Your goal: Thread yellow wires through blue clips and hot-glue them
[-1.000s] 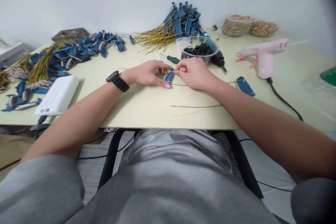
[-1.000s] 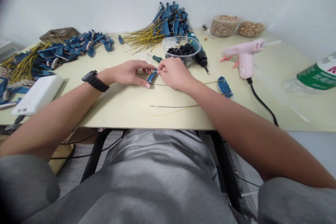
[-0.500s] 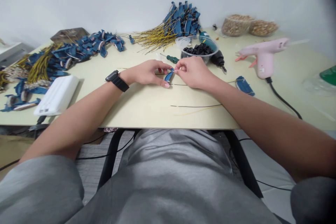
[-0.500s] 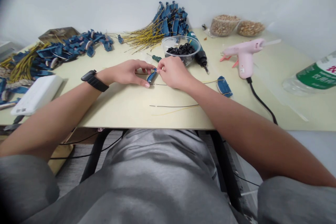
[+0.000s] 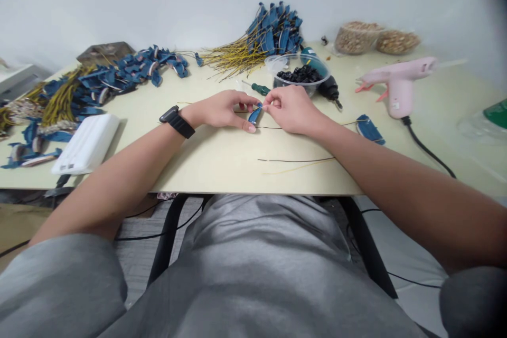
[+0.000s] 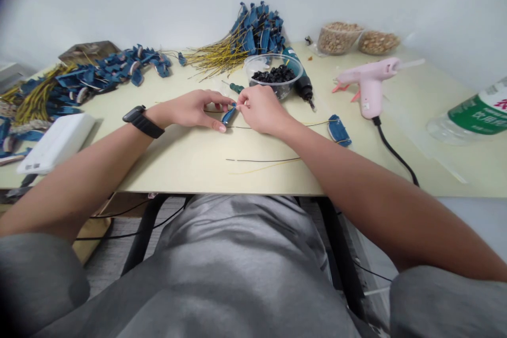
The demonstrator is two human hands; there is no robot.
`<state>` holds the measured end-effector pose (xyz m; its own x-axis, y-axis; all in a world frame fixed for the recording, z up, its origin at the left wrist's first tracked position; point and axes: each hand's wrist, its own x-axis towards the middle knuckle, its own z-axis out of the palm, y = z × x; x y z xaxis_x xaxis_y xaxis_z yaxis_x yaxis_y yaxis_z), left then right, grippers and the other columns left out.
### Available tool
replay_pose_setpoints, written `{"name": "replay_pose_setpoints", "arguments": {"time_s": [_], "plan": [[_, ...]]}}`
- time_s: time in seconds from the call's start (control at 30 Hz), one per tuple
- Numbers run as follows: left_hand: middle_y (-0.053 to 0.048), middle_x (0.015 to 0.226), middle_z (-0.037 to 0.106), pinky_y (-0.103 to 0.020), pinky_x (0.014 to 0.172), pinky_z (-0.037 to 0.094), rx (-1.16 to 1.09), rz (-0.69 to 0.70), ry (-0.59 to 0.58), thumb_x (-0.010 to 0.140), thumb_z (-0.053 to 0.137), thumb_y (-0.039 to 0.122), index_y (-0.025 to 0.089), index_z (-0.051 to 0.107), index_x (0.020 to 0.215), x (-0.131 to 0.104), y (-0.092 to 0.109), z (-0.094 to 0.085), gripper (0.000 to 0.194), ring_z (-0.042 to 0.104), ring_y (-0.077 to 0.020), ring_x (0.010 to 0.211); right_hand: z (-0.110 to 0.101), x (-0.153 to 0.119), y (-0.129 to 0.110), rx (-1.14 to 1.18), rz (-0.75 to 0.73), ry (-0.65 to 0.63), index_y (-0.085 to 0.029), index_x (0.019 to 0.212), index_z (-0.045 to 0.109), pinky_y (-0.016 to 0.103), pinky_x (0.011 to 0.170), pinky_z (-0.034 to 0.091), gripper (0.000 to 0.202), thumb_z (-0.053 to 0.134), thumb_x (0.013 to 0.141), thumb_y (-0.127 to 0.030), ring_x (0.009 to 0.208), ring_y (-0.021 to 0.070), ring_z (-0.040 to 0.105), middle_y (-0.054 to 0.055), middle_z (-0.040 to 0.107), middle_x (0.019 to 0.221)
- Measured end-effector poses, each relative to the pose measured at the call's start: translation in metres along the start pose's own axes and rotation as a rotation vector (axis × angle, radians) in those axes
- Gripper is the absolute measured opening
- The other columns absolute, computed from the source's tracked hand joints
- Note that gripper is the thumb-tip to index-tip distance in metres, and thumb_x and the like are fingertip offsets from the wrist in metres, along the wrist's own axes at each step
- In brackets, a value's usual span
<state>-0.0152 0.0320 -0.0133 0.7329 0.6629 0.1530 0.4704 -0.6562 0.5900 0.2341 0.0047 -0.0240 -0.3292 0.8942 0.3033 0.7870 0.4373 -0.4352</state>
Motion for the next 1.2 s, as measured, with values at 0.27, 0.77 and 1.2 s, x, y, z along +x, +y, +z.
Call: {"name": "replay_pose_setpoints", "arguments": {"time_s": [0.27, 0.77, 1.2], "plan": [[-0.008, 0.119, 0.083, -0.037, 0.099, 0.056, 0.010, -0.025, -0.009, 0.075, 0.097, 0.077, 0.026, 0.087, 0.135, 0.000, 0.000, -0.001, 0.079, 0.073, -0.0256, 0.108, 0.000, 0.000, -0.001, 0.001, -0.005, 0.001, -0.020, 0.102, 0.088, 0.046, 0.095, 0.056, 0.016, 0.072, 0.103, -0.020, 0.092, 0.0297, 0.073, 0.010, 0.078, 0.090], [-0.008, 0.113, 0.076, -0.042, 0.106, 0.054, 0.066, 0.030, 0.064, 0.068, 0.097, 0.087, 0.026, 0.091, 0.114, 0.001, -0.006, 0.004, 0.077, 0.068, -0.0279, 0.108, 0.001, -0.002, 0.000, 0.056, -0.004, 0.013, -0.019, 0.100, 0.086, 0.041, 0.090, 0.054, 0.013, 0.074, 0.103, -0.018, 0.086, 0.0261, 0.070, 0.008, 0.077, 0.087], [-0.006, 0.122, 0.088, -0.040, 0.104, 0.057, 0.028, 0.052, 0.085, 0.070, 0.100, 0.082, 0.027, 0.091, 0.127, 0.000, -0.002, 0.006, 0.080, 0.077, -0.0293, 0.112, 0.000, -0.001, 0.000, 0.127, -0.007, 0.022, -0.018, 0.095, 0.083, 0.040, 0.083, 0.049, 0.011, 0.075, 0.102, -0.014, 0.072, 0.0209, 0.059, 0.004, 0.069, 0.075]]}}
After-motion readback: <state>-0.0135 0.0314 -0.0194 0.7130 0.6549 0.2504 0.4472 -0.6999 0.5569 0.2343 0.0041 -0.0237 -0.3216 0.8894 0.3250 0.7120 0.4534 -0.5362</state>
